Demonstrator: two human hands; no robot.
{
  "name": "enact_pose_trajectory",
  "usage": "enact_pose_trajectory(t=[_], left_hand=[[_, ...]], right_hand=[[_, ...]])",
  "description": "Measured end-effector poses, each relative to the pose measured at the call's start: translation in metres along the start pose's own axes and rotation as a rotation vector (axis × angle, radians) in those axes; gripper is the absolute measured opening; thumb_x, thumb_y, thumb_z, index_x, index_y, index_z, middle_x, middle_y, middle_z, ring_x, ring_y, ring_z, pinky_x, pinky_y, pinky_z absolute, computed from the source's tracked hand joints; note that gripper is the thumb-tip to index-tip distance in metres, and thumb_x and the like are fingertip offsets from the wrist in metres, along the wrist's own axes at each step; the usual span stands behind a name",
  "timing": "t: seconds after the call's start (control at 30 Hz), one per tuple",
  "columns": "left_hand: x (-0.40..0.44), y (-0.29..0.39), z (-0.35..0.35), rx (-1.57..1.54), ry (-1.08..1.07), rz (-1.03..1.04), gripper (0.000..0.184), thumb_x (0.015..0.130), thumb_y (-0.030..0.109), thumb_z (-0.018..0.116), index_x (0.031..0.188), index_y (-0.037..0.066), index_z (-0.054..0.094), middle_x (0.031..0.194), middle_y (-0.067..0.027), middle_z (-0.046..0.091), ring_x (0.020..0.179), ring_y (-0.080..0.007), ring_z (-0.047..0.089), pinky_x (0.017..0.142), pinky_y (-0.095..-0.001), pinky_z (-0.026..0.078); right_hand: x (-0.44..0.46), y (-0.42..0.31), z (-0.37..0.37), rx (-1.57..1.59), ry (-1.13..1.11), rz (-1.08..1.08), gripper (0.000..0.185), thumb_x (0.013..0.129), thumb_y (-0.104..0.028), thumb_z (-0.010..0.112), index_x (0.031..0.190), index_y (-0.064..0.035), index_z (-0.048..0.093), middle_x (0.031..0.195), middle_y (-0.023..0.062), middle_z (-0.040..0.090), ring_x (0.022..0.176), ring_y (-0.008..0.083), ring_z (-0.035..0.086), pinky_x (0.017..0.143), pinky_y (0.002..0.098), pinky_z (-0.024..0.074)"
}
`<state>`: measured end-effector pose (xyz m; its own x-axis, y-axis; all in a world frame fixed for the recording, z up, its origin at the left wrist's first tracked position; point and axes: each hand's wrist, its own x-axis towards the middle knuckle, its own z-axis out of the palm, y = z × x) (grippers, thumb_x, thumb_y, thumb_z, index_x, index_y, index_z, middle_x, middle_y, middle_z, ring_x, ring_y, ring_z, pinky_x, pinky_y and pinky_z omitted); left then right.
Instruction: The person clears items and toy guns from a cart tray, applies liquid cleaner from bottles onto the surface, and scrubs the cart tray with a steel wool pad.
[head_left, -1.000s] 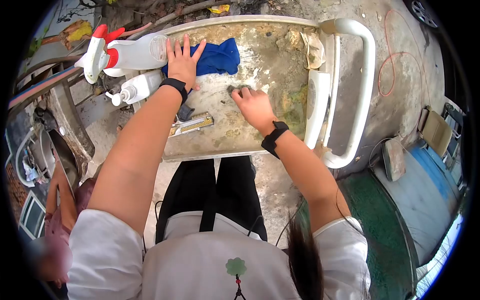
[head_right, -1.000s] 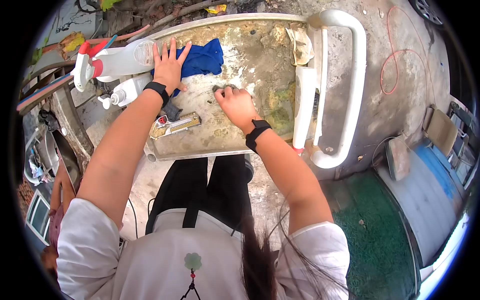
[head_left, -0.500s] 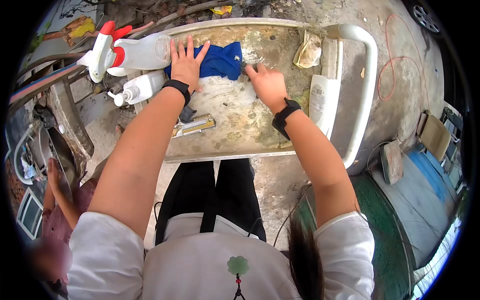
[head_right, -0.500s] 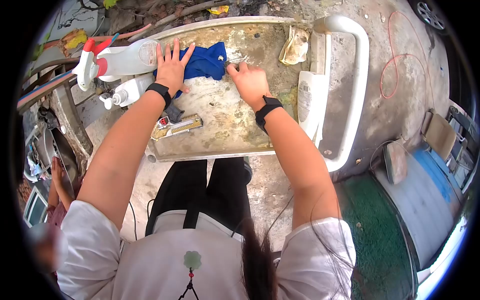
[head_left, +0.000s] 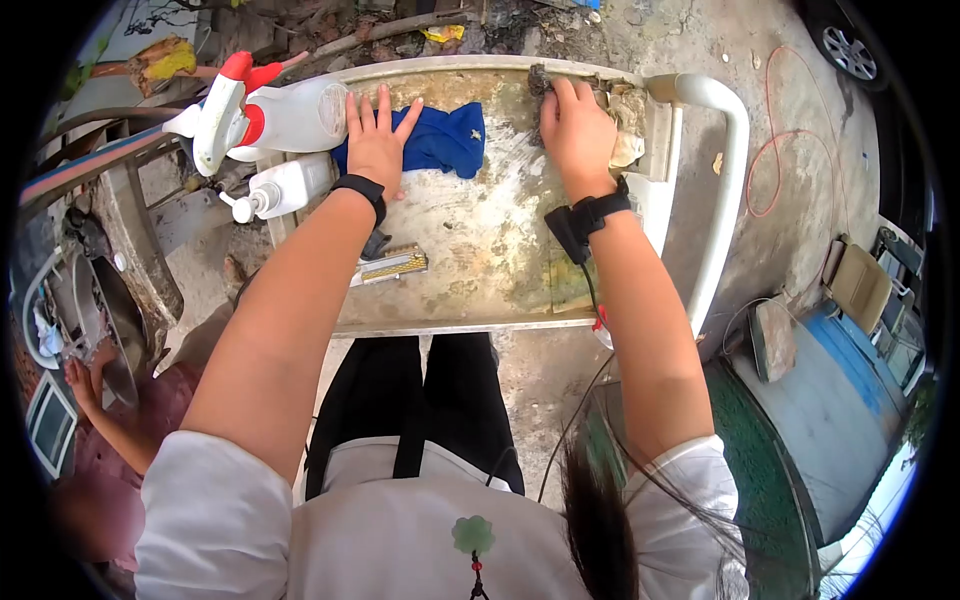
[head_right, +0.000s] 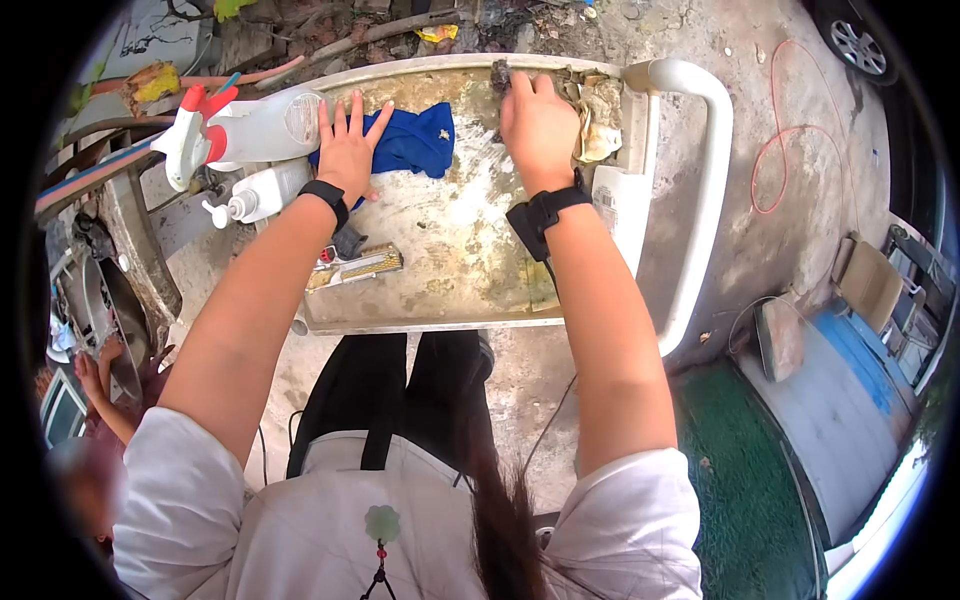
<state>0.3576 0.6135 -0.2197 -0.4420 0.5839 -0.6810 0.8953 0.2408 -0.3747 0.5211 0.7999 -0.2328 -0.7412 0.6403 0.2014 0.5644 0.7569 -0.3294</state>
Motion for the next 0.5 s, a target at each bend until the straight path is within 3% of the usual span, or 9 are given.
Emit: enact_pose_trajectory(t=[0.03,0.13,0.23,0.3,0.37,0.5], left_hand=[[-0.001,0.000,-0.003,0.004,-0.021,0.008,0.142,0.055,0.057,0.089,0.158,0.028,-0.004,0.161,-0.0227,0.012,0.145,-0.0434,0.022,0.116,-0.0634,0.000],[-0.002,0.002,0.000,0.011,0.020,-0.007,0.150,0.047,0.060,0.090,0.158,0.027,-0.005,0.161,-0.0227,0.013,0.144,-0.0411,0.025,0.116,-0.0633,0.004],[0.001,-0.002,-0.002,-0.031,0.021,0.000,0.150,0.046,0.057,0.091,0.158,0.028,-0.004,0.161,-0.0227,0.014,0.144,-0.0409,0.026,0.117,-0.0615,0.004],[-0.005,-0.001,0.002,-0.044,0.022,0.015,0.150,0.046,0.055,0.092,0.158,0.028,-0.004,0.161,-0.0228,0.014,0.144,-0.0412,0.025,0.117,-0.0612,0.004],[-0.002,-0.001,-0.001,-0.046,0.029,0.005,0.150,0.047,0.054,0.092,0.158,0.028,-0.004,0.161,-0.0228,0.014,0.144,-0.0414,0.025,0.117,-0.0610,0.004],[-0.001,0.000,0.000,-0.047,0.025,-0.006,0.150,0.047,0.053,0.092,0.158,0.029,-0.005,0.161,-0.0226,0.013,0.145,-0.0410,0.024,0.118,-0.0606,0.004]], right_hand=[[-0.005,-0.011,0.000,0.056,-0.048,-0.074,0.014,0.086,-0.016,0.063,0.099,-0.0113,0.064,0.084,0.0110,0.060,0.065,0.0322,0.064,0.058,0.0411,0.0519],[-0.022,-0.023,0.024,-0.028,-0.275,-0.421,0.011,0.083,-0.013,0.063,0.094,-0.0133,0.060,0.083,0.0092,0.060,0.070,0.0273,0.067,0.062,0.0395,0.0532],[-0.004,-0.003,0.030,-0.224,-0.269,-0.396,0.012,0.083,-0.011,0.061,0.095,-0.0141,0.059,0.085,0.0085,0.062,0.073,0.0250,0.068,0.062,0.0382,0.0536],[0.025,0.020,0.023,-0.394,-0.288,-0.188,0.015,0.085,-0.011,0.060,0.101,-0.0126,0.060,0.088,0.0091,0.064,0.074,0.0254,0.069,0.061,0.0380,0.0536],[0.047,0.044,0.010,-0.363,-0.276,-0.036,0.010,0.086,-0.015,0.064,0.095,-0.0112,0.062,0.083,0.0088,0.063,0.072,0.0268,0.068,0.059,0.0372,0.0528],[0.027,0.001,-0.023,-0.108,-0.014,-0.268,0.011,0.084,-0.015,0.065,0.093,-0.0116,0.061,0.077,0.0084,0.057,0.065,0.0279,0.063,0.057,0.0403,0.0513]])
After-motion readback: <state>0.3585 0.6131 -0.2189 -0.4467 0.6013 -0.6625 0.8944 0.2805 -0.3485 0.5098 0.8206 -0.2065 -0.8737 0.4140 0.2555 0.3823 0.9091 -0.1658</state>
